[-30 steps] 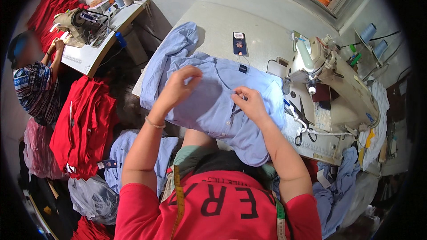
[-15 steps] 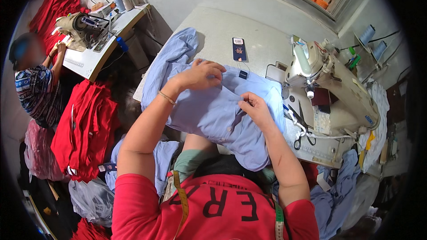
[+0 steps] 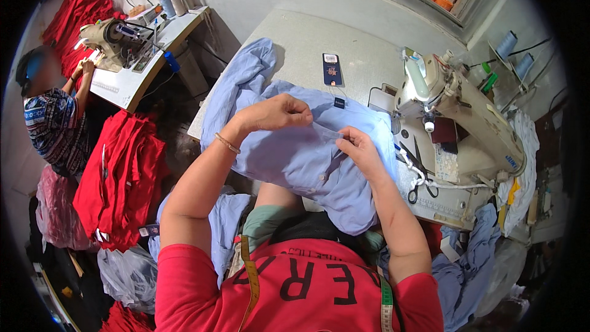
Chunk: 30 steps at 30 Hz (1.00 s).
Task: The person picks up a light-colored button-down shirt from a pile, lays it on a work surface, and uses a pair of shears to trim loose threads from the collar and button placket.
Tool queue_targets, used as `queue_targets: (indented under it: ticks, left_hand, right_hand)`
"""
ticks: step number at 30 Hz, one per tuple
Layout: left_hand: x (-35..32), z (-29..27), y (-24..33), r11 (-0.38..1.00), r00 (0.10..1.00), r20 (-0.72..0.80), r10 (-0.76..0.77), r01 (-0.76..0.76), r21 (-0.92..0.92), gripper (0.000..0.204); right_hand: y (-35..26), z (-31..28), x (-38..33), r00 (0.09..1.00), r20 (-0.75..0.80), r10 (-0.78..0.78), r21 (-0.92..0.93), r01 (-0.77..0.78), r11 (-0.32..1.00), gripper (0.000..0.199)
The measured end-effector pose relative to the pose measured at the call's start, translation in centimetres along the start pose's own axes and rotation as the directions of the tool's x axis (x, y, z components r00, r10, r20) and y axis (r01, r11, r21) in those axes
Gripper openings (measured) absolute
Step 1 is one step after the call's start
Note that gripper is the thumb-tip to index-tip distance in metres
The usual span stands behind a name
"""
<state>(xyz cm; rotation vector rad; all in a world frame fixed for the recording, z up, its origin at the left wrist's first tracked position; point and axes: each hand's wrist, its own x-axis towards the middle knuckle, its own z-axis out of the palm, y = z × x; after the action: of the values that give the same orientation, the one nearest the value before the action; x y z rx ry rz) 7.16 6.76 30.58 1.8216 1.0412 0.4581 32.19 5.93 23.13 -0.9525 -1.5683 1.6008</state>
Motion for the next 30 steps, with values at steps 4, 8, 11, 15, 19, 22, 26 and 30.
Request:
queue_targets:
  ticks: [4,8,11,15,19,22,26,30]
  left_hand:
    - [0.9,1.1,-0.8,0.981,0.996,0.077,0.040,-0.025,-0.193,0.025]
    - [1.8,1.4,-0.6,0.980,0.988,0.156,0.012,0.020,-0.199,0.033]
    - [2.4,1.1,0.3,0.973,0.985,0.169,-0.038,0.075,-0.217,0.042]
    - [2.7,0.1,1.9,0.981,0.975,0.209,-0.069,0.104,-0.163,0.049]
    - [3.0,-0.2,2.1,0.991,0.977,0.203,-0.067,0.089,-0.102,0.049]
    - [2.7,0.3,2.0,1.000,0.988,0.153,0.000,0.001,-0.005,0.039]
    - [1.8,1.3,2.7,0.905,0.999,0.038,0.033,-0.046,0.423,0.021]
    - [1.6,3.3,4.7,0.775,0.933,-0.086,0.350,-0.237,0.586,0.014]
  right_hand:
    - [-0.3,-0.7,-1.6,0.999,-0.049,0.012,0.000,-0.012,1.000,0.015]
    - [-0.3,-1.8,-3.0,0.998,-0.067,0.015,-0.047,-0.018,0.999,0.013]
    - [0.2,-2.3,-3.6,0.997,-0.079,0.003,-0.092,-0.010,0.996,0.012]
    - [-0.2,-2.0,-3.7,0.997,-0.073,0.003,-0.063,-0.008,0.998,0.010]
    - [-0.1,-2.0,-3.7,0.997,-0.075,0.015,-0.041,-0.018,0.999,0.010]
    - [0.0,-1.7,-3.7,0.995,-0.094,-0.017,-0.052,0.012,0.999,0.011]
    - [0.1,-1.5,-3.5,0.995,-0.101,-0.022,-0.102,0.012,0.995,0.012]
    - [0.3,-2.2,-3.7,0.988,-0.139,-0.069,-0.223,0.036,0.974,0.014]
